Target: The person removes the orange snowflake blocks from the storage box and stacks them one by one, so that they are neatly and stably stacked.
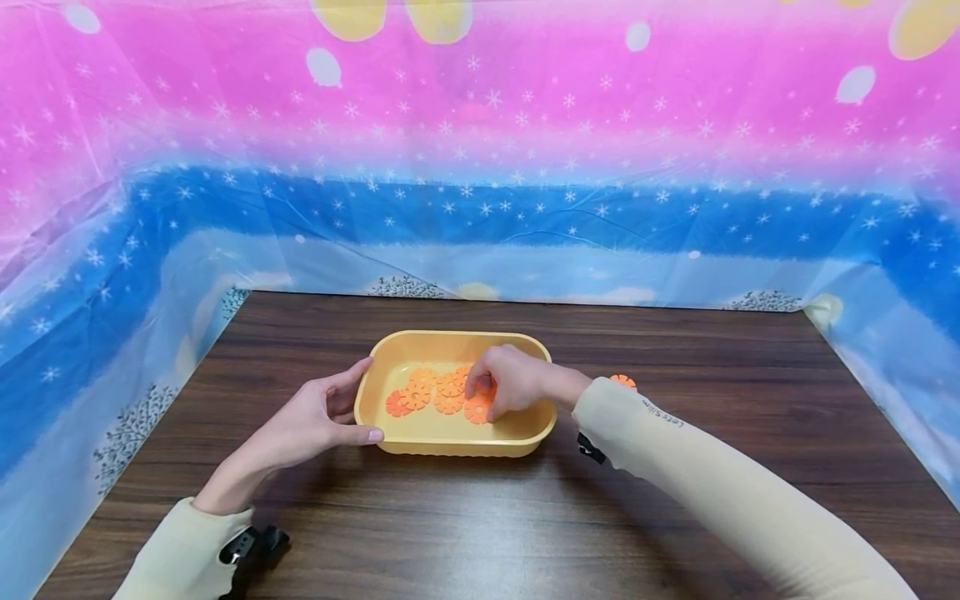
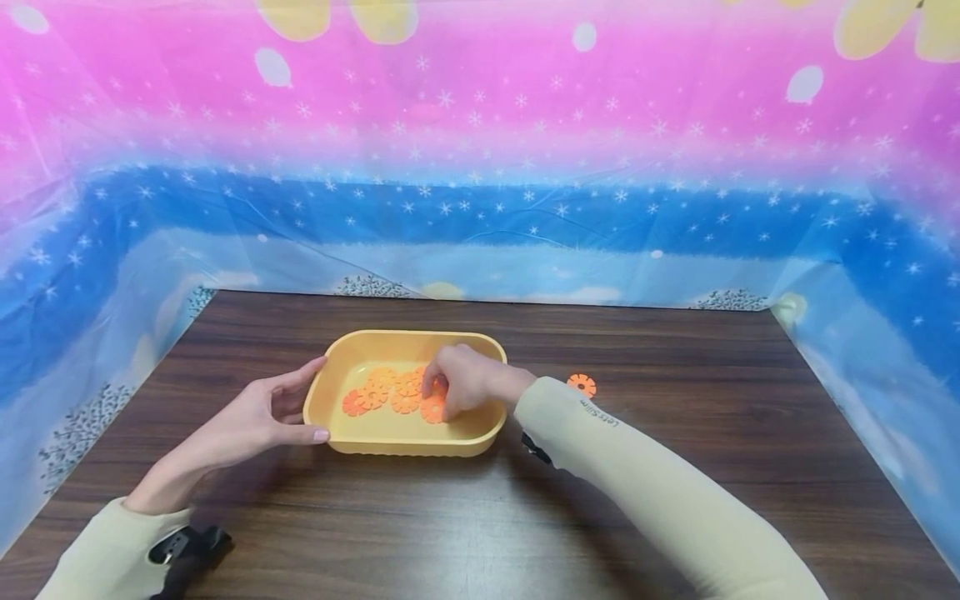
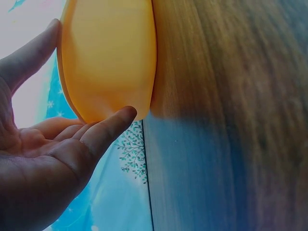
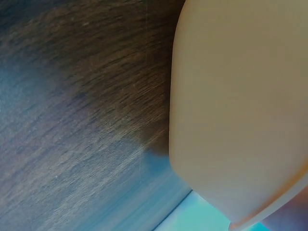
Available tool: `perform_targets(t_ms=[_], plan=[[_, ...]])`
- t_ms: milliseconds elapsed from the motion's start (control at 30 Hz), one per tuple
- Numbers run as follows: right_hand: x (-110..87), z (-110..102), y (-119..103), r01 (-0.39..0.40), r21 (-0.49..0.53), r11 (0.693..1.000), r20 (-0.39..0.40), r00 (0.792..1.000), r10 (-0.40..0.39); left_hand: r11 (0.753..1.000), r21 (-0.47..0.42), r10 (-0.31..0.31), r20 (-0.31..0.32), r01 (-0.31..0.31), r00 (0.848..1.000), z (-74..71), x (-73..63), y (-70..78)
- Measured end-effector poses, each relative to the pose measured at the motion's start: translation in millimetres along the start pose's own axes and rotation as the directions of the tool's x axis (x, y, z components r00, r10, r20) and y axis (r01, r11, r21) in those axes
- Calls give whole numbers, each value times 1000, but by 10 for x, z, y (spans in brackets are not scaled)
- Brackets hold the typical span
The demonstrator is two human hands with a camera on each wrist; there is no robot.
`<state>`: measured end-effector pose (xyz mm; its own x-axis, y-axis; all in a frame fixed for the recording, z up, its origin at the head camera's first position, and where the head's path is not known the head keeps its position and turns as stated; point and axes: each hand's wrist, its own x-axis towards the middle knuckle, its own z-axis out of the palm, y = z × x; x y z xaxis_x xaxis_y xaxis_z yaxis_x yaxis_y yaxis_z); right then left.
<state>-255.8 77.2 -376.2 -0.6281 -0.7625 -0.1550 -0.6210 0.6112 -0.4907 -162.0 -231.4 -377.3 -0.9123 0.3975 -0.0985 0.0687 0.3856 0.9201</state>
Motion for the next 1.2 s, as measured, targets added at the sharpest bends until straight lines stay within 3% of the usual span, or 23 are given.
perform_targets(t_ms=[533, 900, 1200], plan=[[0, 42, -24, -5, 90, 996, -12, 1000, 6, 999, 35, 4, -7, -4, 1000, 2, -4, 14], [-17, 15, -26, -15, 76, 997, 48, 999, 11, 1000, 19, 2, -6, -2, 1000, 1, -2, 11], [-25, 0, -36, -10, 66, 998, 42, 999, 7, 1000, 2, 7, -8, -7, 1000, -3, 1, -10]])
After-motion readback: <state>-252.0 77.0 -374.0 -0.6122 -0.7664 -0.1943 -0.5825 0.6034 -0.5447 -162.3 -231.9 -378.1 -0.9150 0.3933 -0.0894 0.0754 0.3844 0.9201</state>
